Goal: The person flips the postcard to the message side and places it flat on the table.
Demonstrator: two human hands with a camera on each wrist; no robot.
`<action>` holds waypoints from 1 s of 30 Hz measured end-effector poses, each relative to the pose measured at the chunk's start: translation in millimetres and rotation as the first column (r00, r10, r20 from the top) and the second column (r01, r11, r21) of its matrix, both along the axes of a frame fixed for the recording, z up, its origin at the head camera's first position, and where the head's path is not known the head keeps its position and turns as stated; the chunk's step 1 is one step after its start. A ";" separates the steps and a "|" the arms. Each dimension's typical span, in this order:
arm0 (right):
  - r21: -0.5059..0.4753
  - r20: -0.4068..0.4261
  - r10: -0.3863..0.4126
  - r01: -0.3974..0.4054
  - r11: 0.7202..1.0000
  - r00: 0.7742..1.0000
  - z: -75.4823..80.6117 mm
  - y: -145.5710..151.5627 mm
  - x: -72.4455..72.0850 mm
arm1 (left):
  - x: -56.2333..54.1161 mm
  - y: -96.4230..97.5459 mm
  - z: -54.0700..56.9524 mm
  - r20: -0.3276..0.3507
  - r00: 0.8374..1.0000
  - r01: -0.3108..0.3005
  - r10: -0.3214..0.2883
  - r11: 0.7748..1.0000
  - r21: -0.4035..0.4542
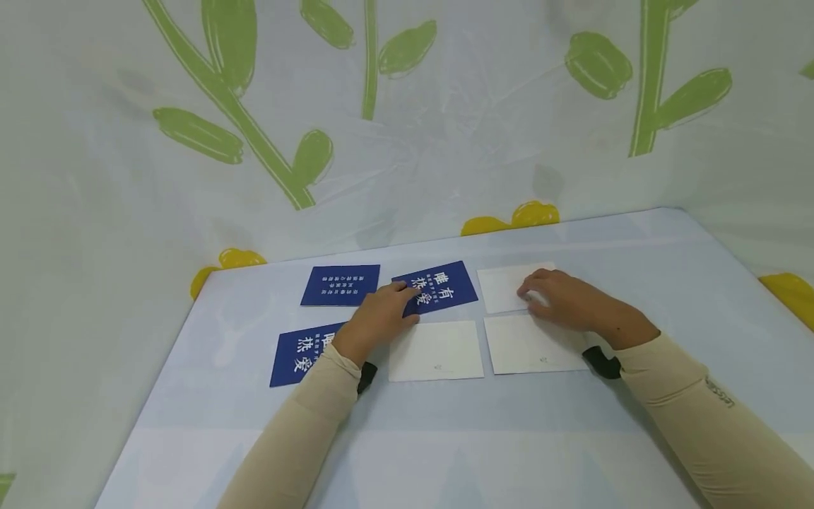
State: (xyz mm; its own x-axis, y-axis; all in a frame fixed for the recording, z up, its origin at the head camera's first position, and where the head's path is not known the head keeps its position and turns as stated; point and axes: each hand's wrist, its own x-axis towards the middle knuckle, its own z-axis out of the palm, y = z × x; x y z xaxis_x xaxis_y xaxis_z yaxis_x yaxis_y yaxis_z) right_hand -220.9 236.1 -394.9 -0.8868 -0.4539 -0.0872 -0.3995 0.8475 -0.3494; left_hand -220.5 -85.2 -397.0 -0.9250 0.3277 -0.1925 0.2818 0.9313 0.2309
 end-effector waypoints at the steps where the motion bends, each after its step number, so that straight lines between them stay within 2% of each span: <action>1: 0.001 -0.003 0.002 -0.002 1.000 1.000 0.1 0.1 0.7 | 0.6 0.4 -1.0 -0.001 1.000 0.000 0.000 1.000 0.001; 4: 0.025 -0.031 -0.005 0.005 1.000 0.999 2.3 -1.4 2.1 | 2.5 1.0 -3.6 -0.007 1.000 -0.002 0.002 1.000 0.004; 7: 0.047 -0.093 -0.009 0.014 0.999 0.996 6.5 -7.8 1.9 | 3.3 1.9 -5.4 -0.020 1.000 -0.002 0.002 1.000 0.011; 11: 0.055 -0.180 -0.003 0.013 0.998 0.984 14.3 -27.2 -2.2 | 2.7 3.2 -7.1 -0.027 1.000 -0.003 0.003 1.000 0.006; 15: 0.045 -0.227 0.008 0.002 0.999 0.974 19.8 -49.5 -8.4 | 0.0 5.8 -9.3 -0.019 1.000 -0.010 0.010 1.000 0.014; 23: 0.028 -0.146 0.051 -0.048 0.998 0.988 13.3 -84.6 -16.2 | -2.2 11.0 -12.5 -0.024 1.000 -0.011 0.011 1.000 0.024; 30: 0.050 -0.072 0.084 -0.081 0.995 0.994 8.7 -88.6 -14.3 | 0.5 11.7 -8.8 -0.026 1.000 -0.009 0.010 0.999 0.039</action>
State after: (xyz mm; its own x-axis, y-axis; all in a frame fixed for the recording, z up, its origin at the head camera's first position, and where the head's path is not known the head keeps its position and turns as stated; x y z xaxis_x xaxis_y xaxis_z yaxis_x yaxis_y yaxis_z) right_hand -235.2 147.4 -386.2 -0.8514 -0.5225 -0.0456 -0.4919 0.8256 -0.2764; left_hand -219.9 -73.5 -405.8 -0.9327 0.3254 -0.1552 0.2795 0.9245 0.2591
